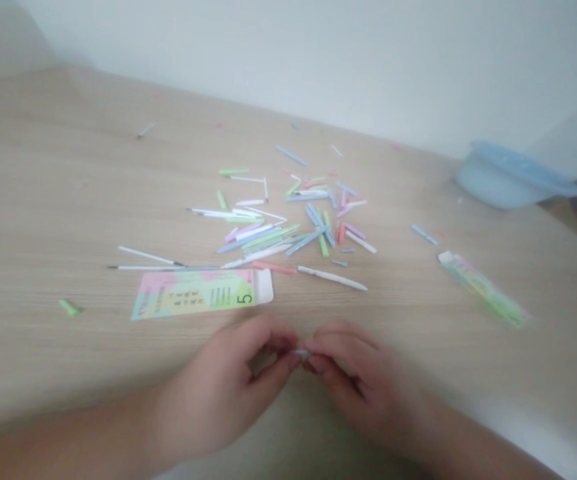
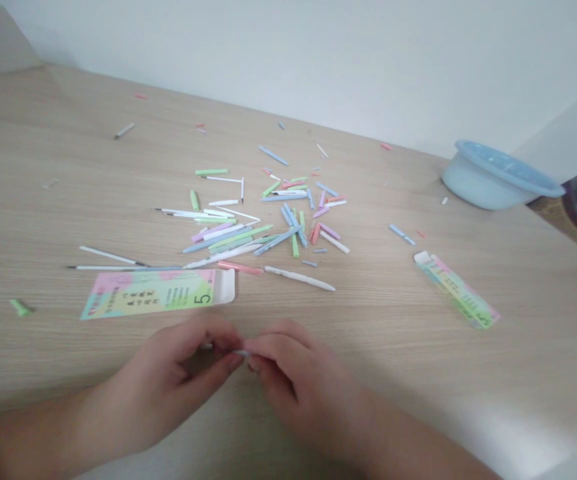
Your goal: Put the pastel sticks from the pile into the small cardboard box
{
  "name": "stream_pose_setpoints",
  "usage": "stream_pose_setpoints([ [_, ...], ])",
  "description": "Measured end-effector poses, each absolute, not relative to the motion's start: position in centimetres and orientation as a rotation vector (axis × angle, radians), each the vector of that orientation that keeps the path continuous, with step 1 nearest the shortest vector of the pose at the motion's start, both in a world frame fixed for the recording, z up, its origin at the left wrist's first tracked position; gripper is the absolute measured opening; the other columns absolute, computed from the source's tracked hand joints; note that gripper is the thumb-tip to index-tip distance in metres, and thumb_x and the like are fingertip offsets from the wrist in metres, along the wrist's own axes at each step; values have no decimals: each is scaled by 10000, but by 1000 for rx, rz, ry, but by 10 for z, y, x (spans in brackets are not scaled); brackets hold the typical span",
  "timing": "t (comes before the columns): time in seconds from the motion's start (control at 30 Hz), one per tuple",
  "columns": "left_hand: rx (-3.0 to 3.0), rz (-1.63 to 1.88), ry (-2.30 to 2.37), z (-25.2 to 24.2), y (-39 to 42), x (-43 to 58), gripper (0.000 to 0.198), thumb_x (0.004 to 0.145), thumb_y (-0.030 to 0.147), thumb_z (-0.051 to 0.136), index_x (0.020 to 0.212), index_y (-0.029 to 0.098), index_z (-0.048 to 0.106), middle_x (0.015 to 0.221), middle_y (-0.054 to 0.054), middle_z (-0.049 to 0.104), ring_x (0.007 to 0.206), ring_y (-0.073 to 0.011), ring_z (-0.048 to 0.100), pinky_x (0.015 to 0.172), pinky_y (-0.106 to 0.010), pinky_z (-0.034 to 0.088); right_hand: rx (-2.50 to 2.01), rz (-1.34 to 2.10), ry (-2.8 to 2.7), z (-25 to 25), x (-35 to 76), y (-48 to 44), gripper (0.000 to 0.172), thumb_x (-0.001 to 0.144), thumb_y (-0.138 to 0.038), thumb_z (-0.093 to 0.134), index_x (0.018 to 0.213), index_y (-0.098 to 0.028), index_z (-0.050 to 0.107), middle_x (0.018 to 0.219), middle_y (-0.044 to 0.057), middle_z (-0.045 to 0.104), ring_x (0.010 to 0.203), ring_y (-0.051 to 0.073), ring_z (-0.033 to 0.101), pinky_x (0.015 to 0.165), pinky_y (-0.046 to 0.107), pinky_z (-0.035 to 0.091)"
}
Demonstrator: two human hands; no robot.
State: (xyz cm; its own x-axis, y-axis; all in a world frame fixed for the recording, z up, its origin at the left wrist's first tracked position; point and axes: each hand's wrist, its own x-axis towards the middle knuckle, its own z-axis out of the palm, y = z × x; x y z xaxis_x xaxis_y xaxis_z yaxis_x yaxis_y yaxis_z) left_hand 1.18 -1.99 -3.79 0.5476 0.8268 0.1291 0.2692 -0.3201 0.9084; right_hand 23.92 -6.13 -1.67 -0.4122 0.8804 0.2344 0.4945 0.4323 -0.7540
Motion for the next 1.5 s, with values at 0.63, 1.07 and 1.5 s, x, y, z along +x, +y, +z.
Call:
stream_pose_setpoints([
  [0.63, 2345, 849, 914, -44, -20, 0, 605, 1009, 175, 524, 1578, 250, 330, 1259, -64, 752, 1154, -215, 711, 1031, -371, 565, -1277, 980, -2185, -14, 245, -52, 340, 1017, -174, 572, 1328, -250, 686, 1153, 64, 711, 1024, 186, 697, 943, 335, 582],
  [1.07, 2724, 286, 1041, -35, -11, 2, 138, 986, 241, 514, 927, 234, 639, 949, -66, 638, 936, -300, 607, 830, -502, 483, -1407, 993, -1915, -27, 252, -49, 215, 971, -195, 619, 1167, -221, 705, 976, 32, 736, 845, 170, 701, 799, 325, 584],
  [1.5, 2687, 295, 1025, -46, -10, 2, 165, 1000, 151, 547, 1070, 237, 669, 1038, -51, 670, 1009, -282, 620, 898, -478, 504, -1378, 1215, -1637, -40, 248, -50, 159, 957, -235, 656, 1114, -249, 679, 835, -12, 735, 736, 150, 727, 683, 269, 601],
])
